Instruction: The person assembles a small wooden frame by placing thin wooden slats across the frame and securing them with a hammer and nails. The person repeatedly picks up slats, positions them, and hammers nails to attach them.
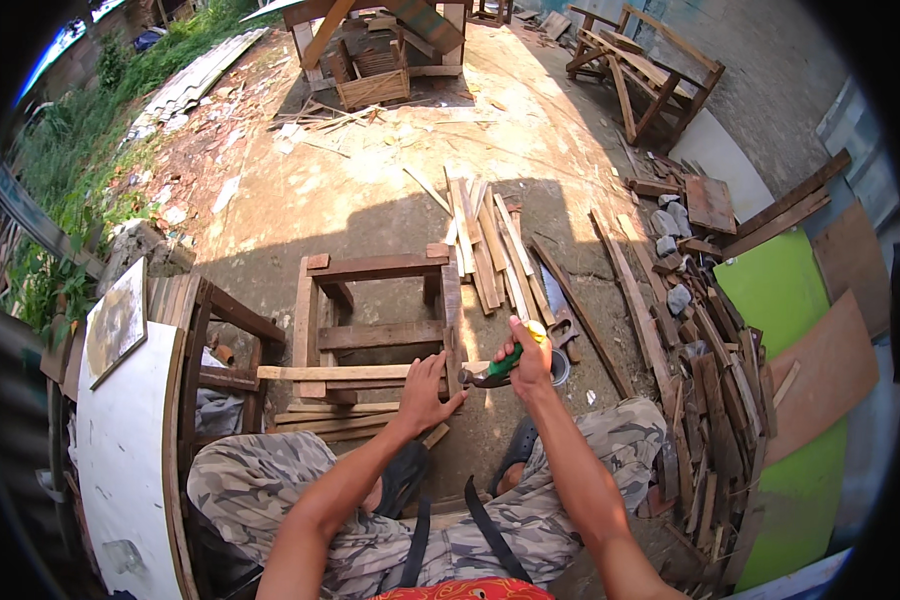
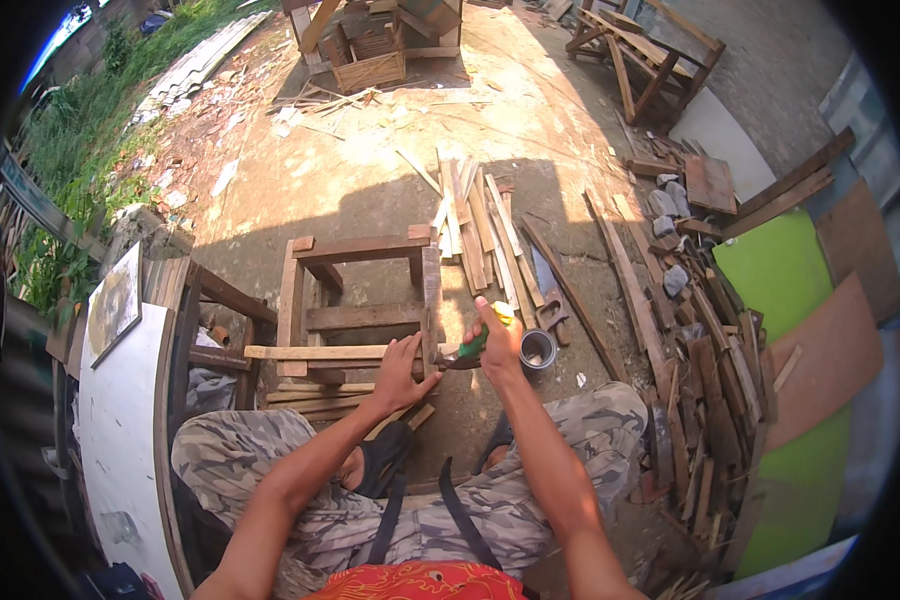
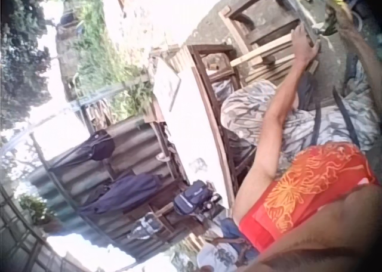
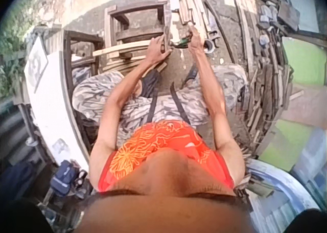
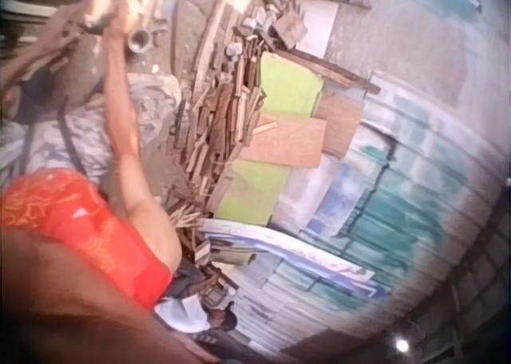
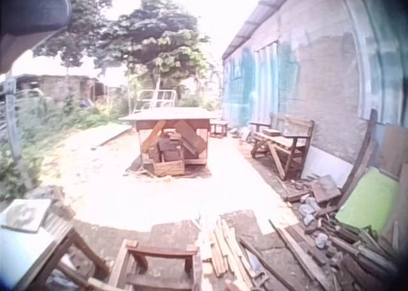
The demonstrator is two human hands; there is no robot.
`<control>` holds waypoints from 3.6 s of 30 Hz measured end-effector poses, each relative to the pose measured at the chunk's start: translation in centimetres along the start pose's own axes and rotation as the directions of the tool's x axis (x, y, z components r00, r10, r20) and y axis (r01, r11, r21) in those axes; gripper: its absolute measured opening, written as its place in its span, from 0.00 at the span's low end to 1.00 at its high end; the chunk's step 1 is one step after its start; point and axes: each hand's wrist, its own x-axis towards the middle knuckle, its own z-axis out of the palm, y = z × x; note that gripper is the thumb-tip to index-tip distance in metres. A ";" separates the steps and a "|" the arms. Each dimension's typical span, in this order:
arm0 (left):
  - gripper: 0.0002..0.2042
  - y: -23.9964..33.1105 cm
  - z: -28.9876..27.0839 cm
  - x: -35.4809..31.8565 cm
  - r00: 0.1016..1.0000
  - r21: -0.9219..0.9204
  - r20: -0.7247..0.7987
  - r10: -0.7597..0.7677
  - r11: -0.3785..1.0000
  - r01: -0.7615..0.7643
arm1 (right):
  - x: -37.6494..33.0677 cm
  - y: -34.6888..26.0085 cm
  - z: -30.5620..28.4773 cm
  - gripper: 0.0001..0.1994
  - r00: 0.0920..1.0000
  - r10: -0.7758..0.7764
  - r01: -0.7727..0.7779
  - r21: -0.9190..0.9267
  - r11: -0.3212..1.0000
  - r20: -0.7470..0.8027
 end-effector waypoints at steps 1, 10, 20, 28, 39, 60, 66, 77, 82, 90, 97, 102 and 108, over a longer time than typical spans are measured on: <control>0.45 0.2 0.3 -0.1 0.999 -0.010 -0.033 0.006 1.000 -0.006 | 0.4 0.9 0.4 0.17 0.999 0.035 -0.037 0.099 0.994 0.025; 0.56 0.6 1.7 -1.0 0.988 -0.239 -0.061 -0.143 0.963 0.125 | 4.0 7.6 0.6 0.15 0.992 0.099 -0.125 0.536 0.835 0.077; 0.63 1.1 2.7 -1.0 0.958 -0.255 -0.122 -0.258 0.941 0.221 | 4.2 7.7 0.1 0.16 0.994 0.051 -0.090 0.444 0.891 0.100; 0.60 1.5 3.1 -0.8 0.926 -0.307 -0.050 -0.374 0.888 0.342 | 3.6 6.8 0.3 0.14 0.991 -0.042 -0.016 0.420 0.907 0.129; 0.37 2.6 -1.3 2.1 0.867 -0.240 -0.483 -0.120 0.971 0.000 | 2.3 5.8 1.3 0.10 0.993 -0.086 0.089 -0.038 0.995 0.084; 0.13 -0.3 -2.1 7.5 0.996 -0.112 0.088 -0.032 0.993 0.041 | 5.3 0.4 1.8 0.43 0.986 -0.040 0.001 0.237 0.972 0.160; 0.12 -2.8 -1.7 2.9 0.905 -0.515 -0.083 -0.417 0.796 0.319 | 3.9 7.5 9.2 0.35 0.876 -0.071 0.109 -0.053 0.993 0.478; 0.12 -3.9 -2.0 3.2 0.810 -0.769 0.019 -0.586 0.509 0.386 | 3.7 4.2 -1.5 0.13 0.956 -0.001 0.278 -0.901 0.333 0.295; 0.11 -4.5 -2.4 3.2 0.766 -0.762 0.011 -0.643 0.491 0.423 | 4.4 5.8 -5.0 0.14 0.988 0.008 0.145 -0.933 0.330 0.156; 0.15 -4.3 -2.5 2.4 0.805 -0.633 0.028 -0.592 0.613 0.473 | 8.8 10.8 -13.2 0.14 0.934 0.122 -0.329 -0.671 0.665 -0.336; 0.16 -4.7 -1.6 2.9 0.818 -0.539 0.059 -0.573 0.671 0.509 | 8.1 17.7 -18.3 0.13 0.858 0.286 -0.507 -0.794 0.335 -0.427; 0.15 -4.6 -1.5 2.5 0.798 -0.477 0.000 -0.602 0.701 0.529 | 9.3 23.7 -19.5 0.14 0.886 0.256 -0.441 -0.873 0.211 -0.386; 0.13 -3.8 -1.8 1.9 0.775 -0.450 -0.012 -0.632 0.696 0.560 | 13.0 26.1 -16.5 0.14 0.878 0.118 -0.477 -0.824 0.305 -0.464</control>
